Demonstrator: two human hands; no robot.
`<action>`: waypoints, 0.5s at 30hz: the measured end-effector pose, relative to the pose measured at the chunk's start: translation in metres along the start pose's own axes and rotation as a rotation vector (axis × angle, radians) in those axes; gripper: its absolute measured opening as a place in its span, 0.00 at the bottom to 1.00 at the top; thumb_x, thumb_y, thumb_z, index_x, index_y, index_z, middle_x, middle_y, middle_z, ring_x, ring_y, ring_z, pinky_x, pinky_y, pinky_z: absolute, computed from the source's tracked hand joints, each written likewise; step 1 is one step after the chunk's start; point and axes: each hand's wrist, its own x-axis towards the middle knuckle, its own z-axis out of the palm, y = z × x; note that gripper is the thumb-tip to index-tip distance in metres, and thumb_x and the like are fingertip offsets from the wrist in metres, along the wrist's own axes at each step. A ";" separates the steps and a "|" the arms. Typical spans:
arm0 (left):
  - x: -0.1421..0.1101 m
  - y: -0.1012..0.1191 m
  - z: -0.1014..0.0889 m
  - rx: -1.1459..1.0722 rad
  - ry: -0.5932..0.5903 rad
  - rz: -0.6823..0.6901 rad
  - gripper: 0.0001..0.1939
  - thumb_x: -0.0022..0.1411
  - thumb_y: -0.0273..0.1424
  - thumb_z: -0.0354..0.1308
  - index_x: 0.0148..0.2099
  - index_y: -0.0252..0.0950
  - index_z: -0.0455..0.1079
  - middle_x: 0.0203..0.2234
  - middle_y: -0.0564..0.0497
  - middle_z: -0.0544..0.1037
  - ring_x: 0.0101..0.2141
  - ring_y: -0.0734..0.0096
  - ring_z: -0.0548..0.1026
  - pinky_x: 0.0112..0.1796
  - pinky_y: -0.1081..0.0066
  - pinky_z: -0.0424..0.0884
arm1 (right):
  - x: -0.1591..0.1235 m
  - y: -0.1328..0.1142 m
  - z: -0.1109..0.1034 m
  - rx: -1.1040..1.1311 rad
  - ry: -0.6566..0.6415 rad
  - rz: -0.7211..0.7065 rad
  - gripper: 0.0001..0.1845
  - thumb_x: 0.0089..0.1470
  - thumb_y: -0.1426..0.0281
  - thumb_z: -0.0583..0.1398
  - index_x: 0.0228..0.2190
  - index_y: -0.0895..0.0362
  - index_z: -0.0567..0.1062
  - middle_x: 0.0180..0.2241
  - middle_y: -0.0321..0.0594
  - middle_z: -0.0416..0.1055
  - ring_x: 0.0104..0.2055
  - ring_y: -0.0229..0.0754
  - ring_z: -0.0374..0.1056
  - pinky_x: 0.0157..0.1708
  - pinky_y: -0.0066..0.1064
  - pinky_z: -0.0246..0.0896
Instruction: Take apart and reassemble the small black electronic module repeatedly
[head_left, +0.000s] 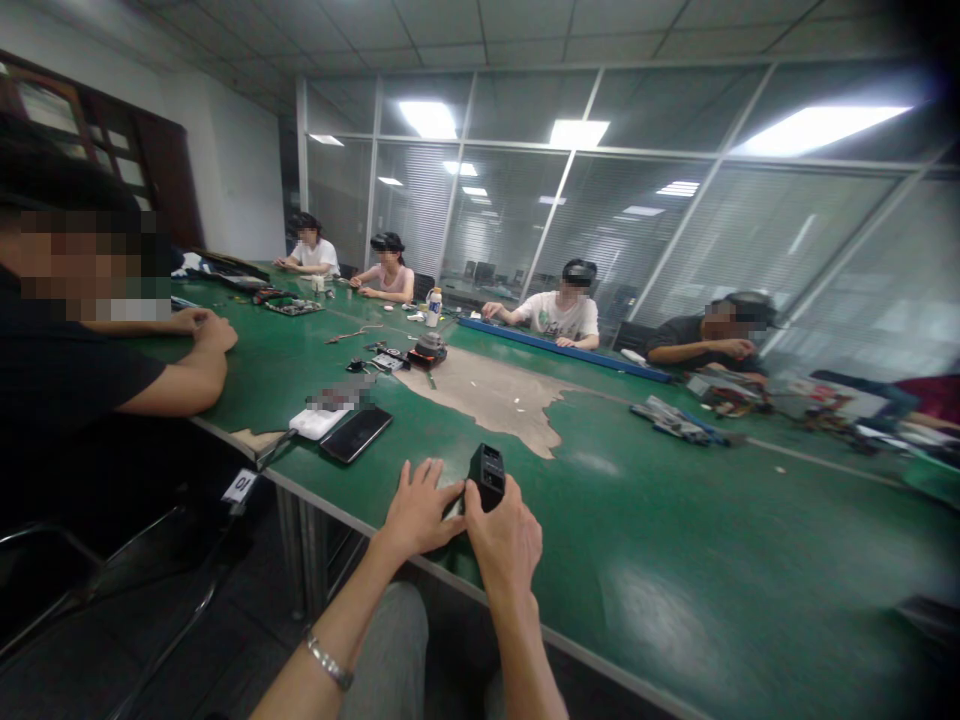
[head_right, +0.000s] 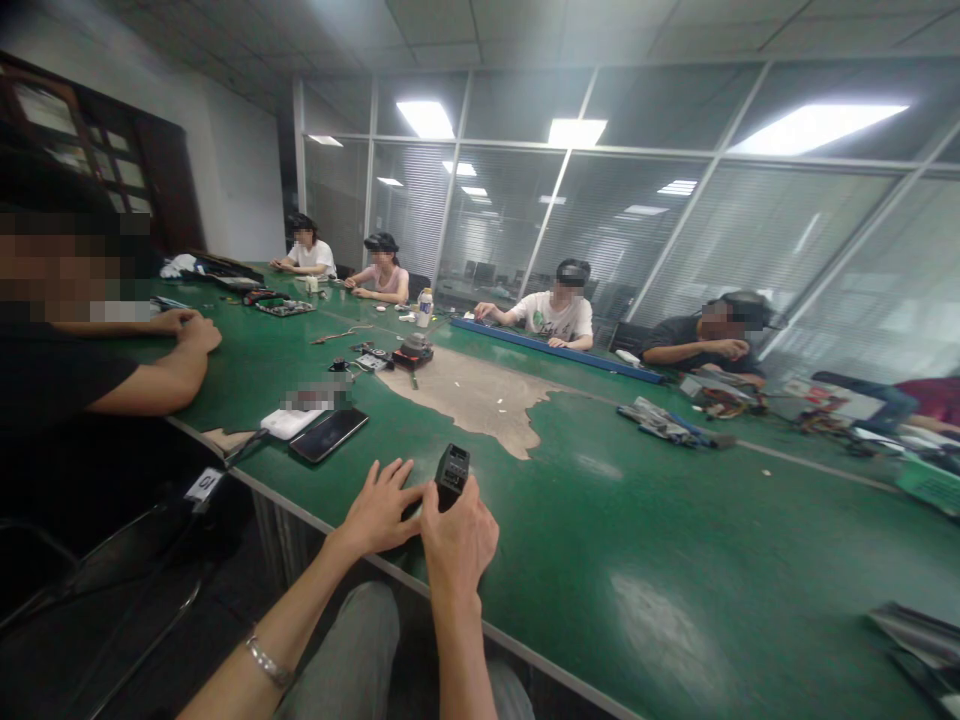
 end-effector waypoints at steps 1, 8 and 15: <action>0.000 0.000 0.000 0.003 -0.005 -0.002 0.30 0.65 0.53 0.50 0.66 0.51 0.60 0.67 0.44 0.57 0.66 0.46 0.51 0.61 0.37 0.42 | -0.001 -0.001 0.000 -0.012 0.001 -0.001 0.29 0.58 0.53 0.53 0.54 0.60 0.67 0.39 0.50 0.77 0.43 0.51 0.74 0.44 0.37 0.59; 0.001 -0.001 -0.002 0.012 -0.040 -0.014 0.36 0.61 0.49 0.52 0.68 0.41 0.58 0.68 0.41 0.55 0.67 0.44 0.49 0.62 0.39 0.39 | -0.003 -0.008 0.001 -0.125 -0.091 -0.001 0.28 0.59 0.54 0.52 0.51 0.62 0.68 0.35 0.52 0.77 0.40 0.52 0.75 0.41 0.38 0.59; 0.001 0.001 -0.002 0.002 -0.013 -0.006 0.38 0.60 0.47 0.51 0.69 0.37 0.56 0.67 0.39 0.56 0.67 0.44 0.49 0.63 0.39 0.38 | -0.014 0.003 0.014 -0.119 -0.068 -0.018 0.25 0.58 0.56 0.54 0.49 0.60 0.69 0.39 0.53 0.76 0.45 0.53 0.73 0.42 0.38 0.60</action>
